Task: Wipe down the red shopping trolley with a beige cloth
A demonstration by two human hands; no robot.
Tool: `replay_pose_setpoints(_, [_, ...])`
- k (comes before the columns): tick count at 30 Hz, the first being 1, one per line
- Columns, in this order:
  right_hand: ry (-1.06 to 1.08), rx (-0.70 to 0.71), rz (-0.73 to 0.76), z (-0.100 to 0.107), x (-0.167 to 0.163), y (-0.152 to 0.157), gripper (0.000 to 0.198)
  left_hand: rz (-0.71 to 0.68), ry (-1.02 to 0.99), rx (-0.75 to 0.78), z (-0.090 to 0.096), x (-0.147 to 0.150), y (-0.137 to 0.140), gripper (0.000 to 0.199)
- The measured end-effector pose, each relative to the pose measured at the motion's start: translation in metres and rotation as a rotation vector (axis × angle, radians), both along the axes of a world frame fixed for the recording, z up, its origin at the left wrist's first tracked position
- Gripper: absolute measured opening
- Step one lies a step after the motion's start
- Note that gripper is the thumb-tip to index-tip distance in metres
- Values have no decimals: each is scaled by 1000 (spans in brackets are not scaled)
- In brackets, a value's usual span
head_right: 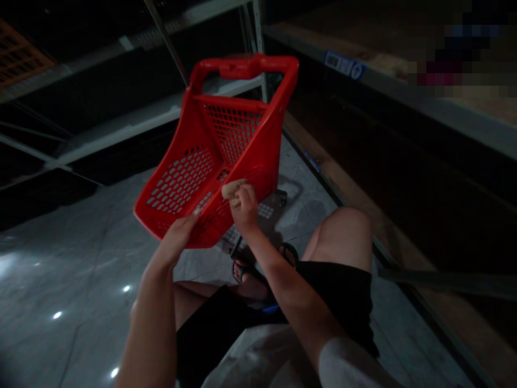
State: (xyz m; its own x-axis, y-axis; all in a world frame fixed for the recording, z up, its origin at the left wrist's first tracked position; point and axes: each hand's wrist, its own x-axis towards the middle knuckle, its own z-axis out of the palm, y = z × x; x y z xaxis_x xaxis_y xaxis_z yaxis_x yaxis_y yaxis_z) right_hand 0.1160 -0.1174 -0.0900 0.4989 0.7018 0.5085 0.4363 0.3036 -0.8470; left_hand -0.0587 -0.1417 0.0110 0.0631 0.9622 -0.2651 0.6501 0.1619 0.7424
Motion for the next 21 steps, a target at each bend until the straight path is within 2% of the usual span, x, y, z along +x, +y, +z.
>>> replay_pose_setpoints(1, [-12, -83, 52, -18, -4, -5, 17, -16, -4, -4, 0, 0, 0, 71])
replay_pose_setpoints(3, [-14, -150, 101, -49, -9, -14, 18, -63, 13, 4, 0, 0, 0, 69])
replay_pose_setpoints(5, [-4, -168, 108, -67, -10, -16, 20, -75, 112, 69, 1, 1, 2, 63])
replay_pose_setpoints(6, [3, -173, 102, -68, -9, -14, 21, -74, 172, 105, 1, 2, 4, 60])
replay_pose_setpoints(8, [20, -179, 85, -54, -1, -3, 20, -81, 247, 146, 0, 3, 11, 58])
replay_pose_setpoints(10, [29, -150, 59, -24, 12, 16, 16, -99, 266, 142, 0, 4, 20, 58])
replay_pose_setpoints(13, [5, 46, -21, 29, 35, 51, 16, -103, 306, 128, -1, 4, 36, 60])
replay_pose_setpoints(15, [-15, 177, -65, 51, 47, 73, 17, -99, 334, 117, -2, 6, 46, 61])
replay_pose_setpoints(16, [-18, 177, -65, 53, 52, 81, 17, -101, 339, 113, -2, 7, 51, 62])
replay_pose_setpoints(18, [-11, 56, -25, 40, 57, 90, 17, -111, 335, 112, -3, 11, 60, 63])
replay_pose_setpoints(21, [6, -171, 69, -7, 57, 85, 18, -105, 329, 128, -4, 18, 72, 63])
